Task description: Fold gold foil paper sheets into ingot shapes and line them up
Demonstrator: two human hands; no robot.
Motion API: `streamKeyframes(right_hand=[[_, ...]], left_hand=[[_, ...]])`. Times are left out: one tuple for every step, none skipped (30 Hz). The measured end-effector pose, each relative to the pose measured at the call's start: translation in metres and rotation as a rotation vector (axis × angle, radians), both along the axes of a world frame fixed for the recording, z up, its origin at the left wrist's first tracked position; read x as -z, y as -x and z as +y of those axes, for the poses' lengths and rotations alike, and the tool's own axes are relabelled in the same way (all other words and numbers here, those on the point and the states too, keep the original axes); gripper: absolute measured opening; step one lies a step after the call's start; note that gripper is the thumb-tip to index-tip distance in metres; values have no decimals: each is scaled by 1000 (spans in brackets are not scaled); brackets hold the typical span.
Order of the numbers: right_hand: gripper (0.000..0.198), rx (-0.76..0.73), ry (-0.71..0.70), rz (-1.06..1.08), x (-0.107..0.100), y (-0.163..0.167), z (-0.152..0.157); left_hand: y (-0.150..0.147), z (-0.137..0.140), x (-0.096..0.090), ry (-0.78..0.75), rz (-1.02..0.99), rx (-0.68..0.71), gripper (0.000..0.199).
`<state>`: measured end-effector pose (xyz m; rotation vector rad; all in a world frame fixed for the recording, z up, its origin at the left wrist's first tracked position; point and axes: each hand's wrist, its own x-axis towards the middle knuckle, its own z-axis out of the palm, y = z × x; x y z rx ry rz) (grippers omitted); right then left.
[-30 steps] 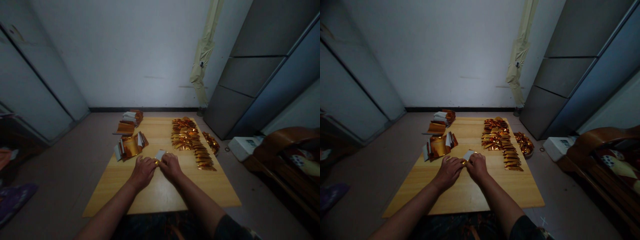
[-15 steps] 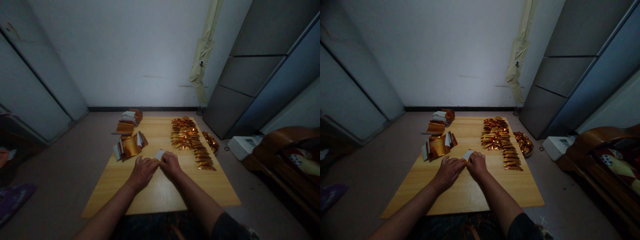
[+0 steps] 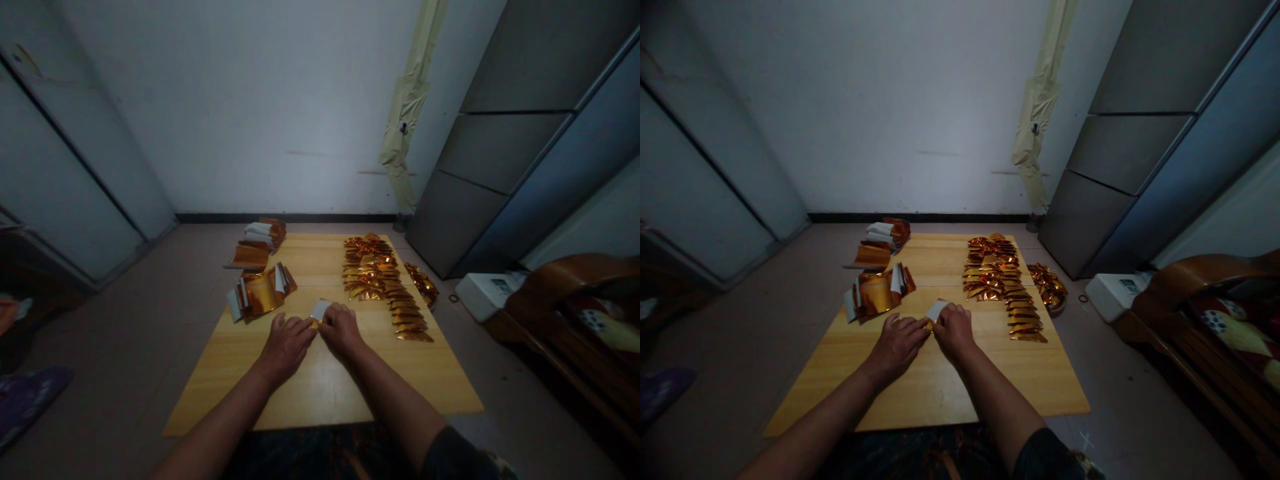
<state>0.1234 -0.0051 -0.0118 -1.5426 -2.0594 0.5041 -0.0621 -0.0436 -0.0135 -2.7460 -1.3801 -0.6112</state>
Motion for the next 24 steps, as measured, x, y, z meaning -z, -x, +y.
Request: streamKeyframes(right_hand=[[13, 2, -1, 1, 1, 0, 0], [13, 6, -3, 1, 1, 0, 0], [12, 12, -3, 0, 2, 1, 0], [11, 17, -2, 2, 3, 0, 0], [10, 21, -1, 8, 4, 0, 1], [9, 23, -1, 16, 4, 0, 1], [8, 26, -1, 26, 5, -1, 2], [7, 27, -1, 36, 5, -1, 2], [7, 25, -2, 45, 6, -2, 3], [9, 19, -3, 54, 6, -3, 3], [10, 12, -4, 67, 5, -4, 3], [12, 0, -4, 83, 5, -5, 4], [13, -11, 0, 102, 5, -5, 4], [15, -17, 7, 122, 4, -6, 4], [16, -17, 15, 138, 3, -6, 3], [15, -12, 23, 147, 3, -6, 3], [14, -3, 29, 149, 3, -6, 3], [12, 7, 31, 143, 3, -5, 2], [9, 16, 28, 133, 3, -5, 2], [6, 21, 21, 121, 4, -4, 1], [6, 24, 13, 110, 4, -4, 1], [6, 25, 7, 103, 5, -3, 1], [7, 23, 4, 102, 5, -3, 1], [8, 18, 5, 104, 5, -3, 1]], left_hand=[[0, 0, 0, 0, 2, -1, 34], [0, 0, 0, -2, 4, -2, 34], [0, 0, 0, -3, 8, -3, 34], [0, 0, 0, -5, 11, -5, 34], [0, -1, 0, -6, 14, -8, 34], [-1, -1, 0, -7, 16, -10, 33], [-2, -1, -1, -7, 19, -11, 32], [-3, -1, -1, -8, 22, -13, 31], [-4, -2, -2, -8, 27, -16, 29], [-5, -2, -3, -10, 32, -21, 27], [-6, -3, -4, -15, 36, -26, 25], [-7, -3, -4, -23, 39, -31, 23], [-9, -4, -4, -31, 40, -37, 22], [-10, -4, -5, -40, 40, -42, 21], [-10, -4, -5, -48, 39, -48, 21], [-11, -4, -4, -54, 38, -52, 21], [-11, -4, -4, -58, 37, -56, 22], [-12, -4, -4, -63, 35, -58, 22], [-12, -4, -4, -69, 34, -59, 22], [-12, -4, -4, -75, 32, -59, 22], [-12, -4, -4, -78, 31, -61, 22], [-12, -4, -4, -79, 30, -63, 23], [-12, -4, -5, -76, 29, -65, 23], [-12, -4, -6, -70, 29, -67, 23]])
